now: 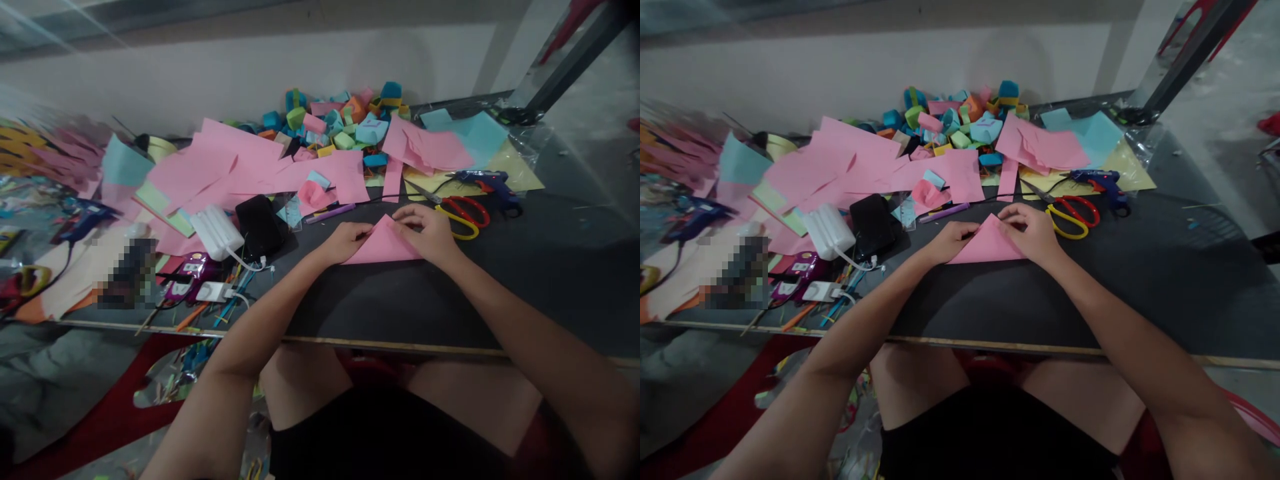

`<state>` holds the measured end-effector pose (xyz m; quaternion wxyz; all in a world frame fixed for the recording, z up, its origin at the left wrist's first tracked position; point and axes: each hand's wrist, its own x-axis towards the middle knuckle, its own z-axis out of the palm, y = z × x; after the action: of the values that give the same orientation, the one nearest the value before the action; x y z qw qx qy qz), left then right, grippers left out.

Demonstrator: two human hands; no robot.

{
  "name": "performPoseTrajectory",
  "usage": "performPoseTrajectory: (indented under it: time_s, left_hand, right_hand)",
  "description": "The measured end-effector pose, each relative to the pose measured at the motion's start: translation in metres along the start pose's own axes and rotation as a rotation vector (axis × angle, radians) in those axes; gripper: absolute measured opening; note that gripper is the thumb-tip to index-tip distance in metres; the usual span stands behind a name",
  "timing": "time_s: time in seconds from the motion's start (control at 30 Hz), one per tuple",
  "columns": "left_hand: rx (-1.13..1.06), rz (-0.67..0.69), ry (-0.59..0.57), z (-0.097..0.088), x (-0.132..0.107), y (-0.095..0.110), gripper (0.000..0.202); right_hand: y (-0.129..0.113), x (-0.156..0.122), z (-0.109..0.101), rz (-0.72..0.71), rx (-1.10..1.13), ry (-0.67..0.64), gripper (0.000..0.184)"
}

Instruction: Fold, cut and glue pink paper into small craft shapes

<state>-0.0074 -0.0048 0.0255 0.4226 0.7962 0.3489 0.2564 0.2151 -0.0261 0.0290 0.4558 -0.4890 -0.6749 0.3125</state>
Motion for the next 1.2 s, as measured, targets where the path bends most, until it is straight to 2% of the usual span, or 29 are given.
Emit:
performPoseTrajectory:
  time_s: [0.1,0.17,0.2,0.27,0.37,0.43,0.53,0.63,0.77,0.9,1.2]
  left_hand:
    - [-0.156,-0.069,0.045,-0.002,0.001,-0.001,0.04]
    - [-0.351,-0.187,0.156,-0.004,0.003,-0.004,0.055]
    - [-0.457,-0.244,0.236,-0.005,0.003,-0.007,0.062]
    - [-0.637,-0.3,0.402,-0.007,0.005,-0.01,0.076]
    - [-0.768,-0.191,0.55,-0.002,0.007,-0.011,0.078]
    - [-0.793,-0.08,0.557,0.01,0.008,-0.008,0.072]
    - [-0.799,-0.013,0.568,0.032,0.007,0.001,0.071]
    - [-0.731,-0.046,0.585,0.045,0.004,0.008,0.066]
    - [-0.677,-0.077,0.632,0.042,0.002,0.011,0.055]
    - [-0.697,-0.077,0.68,0.036,0.002,0.009,0.056]
    - [-0.653,-0.1,0.709,0.034,0.001,0.008,0.062]
  right_hand:
    - [0.001,0.002,-0.002,0.085,0.041,-0.031,0.044]
    - [0.004,0.003,0.0,0.141,0.104,-0.015,0.04]
    - [0.005,0.003,0.001,0.161,0.144,0.032,0.037]
    - [0.007,0.004,0.006,0.168,0.236,0.209,0.036]
    - [0.005,0.001,0.015,0.136,0.354,0.467,0.039]
    - [0.001,-0.003,0.022,0.141,0.394,0.521,0.042]
    - [-0.006,-0.01,0.032,0.17,0.411,0.479,0.046]
    - [-0.01,-0.016,0.039,0.191,0.411,0.415,0.049]
    - [-0.011,-0.019,0.041,0.197,0.402,0.39,0.052]
    - [-0.011,-0.018,0.039,0.201,0.39,0.385,0.052]
    - [-0.018,-0.02,0.038,0.178,0.386,0.383,0.048]
